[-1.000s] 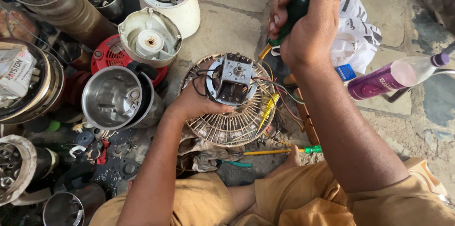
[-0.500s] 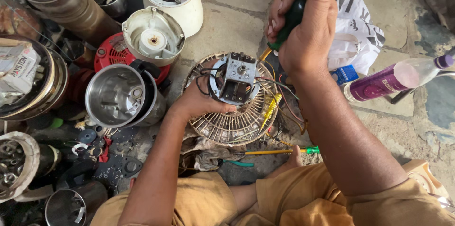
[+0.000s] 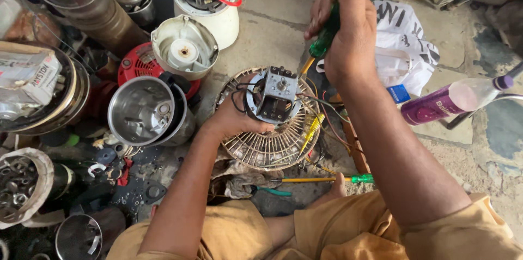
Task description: The person repairs a fan motor by using a screwdriver to tighten and loosen screws on its housing. The person handles the motor, a fan cage, and various electrical components while sitting on the floor.
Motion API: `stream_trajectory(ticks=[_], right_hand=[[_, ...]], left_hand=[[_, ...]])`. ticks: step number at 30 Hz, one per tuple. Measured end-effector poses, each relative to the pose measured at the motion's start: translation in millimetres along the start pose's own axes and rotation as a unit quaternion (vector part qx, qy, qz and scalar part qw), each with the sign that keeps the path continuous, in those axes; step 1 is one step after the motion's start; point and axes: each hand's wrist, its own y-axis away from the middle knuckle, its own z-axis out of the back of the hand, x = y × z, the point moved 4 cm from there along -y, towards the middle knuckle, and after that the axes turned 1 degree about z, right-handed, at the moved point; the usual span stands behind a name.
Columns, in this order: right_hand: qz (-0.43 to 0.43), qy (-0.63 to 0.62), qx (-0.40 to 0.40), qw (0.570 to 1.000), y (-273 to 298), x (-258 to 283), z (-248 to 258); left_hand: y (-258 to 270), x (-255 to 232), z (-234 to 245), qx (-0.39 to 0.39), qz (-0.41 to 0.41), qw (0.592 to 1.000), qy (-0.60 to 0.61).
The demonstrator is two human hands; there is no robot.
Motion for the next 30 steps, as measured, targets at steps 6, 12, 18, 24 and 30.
stream_trajectory(ticks=[6,12,18,24,30], right_hand=[[-0.035,-0.080,-0.042,0.995,-1.8,0.0,-3.6],[0.016,0.013,-0.025,0.999,9.8,11.3,-9.0],[-0.012,-0.074,-0.020,0.997,7.6,13.7,-10.1],[-0.049,-0.072,0.049,0.995,3.2,13.2,-14.0],[-0.091,-0.031,-0.001,0.995,-1.9,4.6,6.9]], left_hand=[[-0.4,1.6,1.9,-0.004,-0.003,1.000,-0.021],[-2.7,6.9,3.5,0.005,-0.041,0.992,-0.117],[-0.9,0.2,1.6,0.007,0.005,1.000,-0.006],[-2.4,-3.6,1.7,0.004,0.006,1.000,0.006],[-5.6,-2.8,2.0,-0.005,-0.025,0.999,-0.037]])
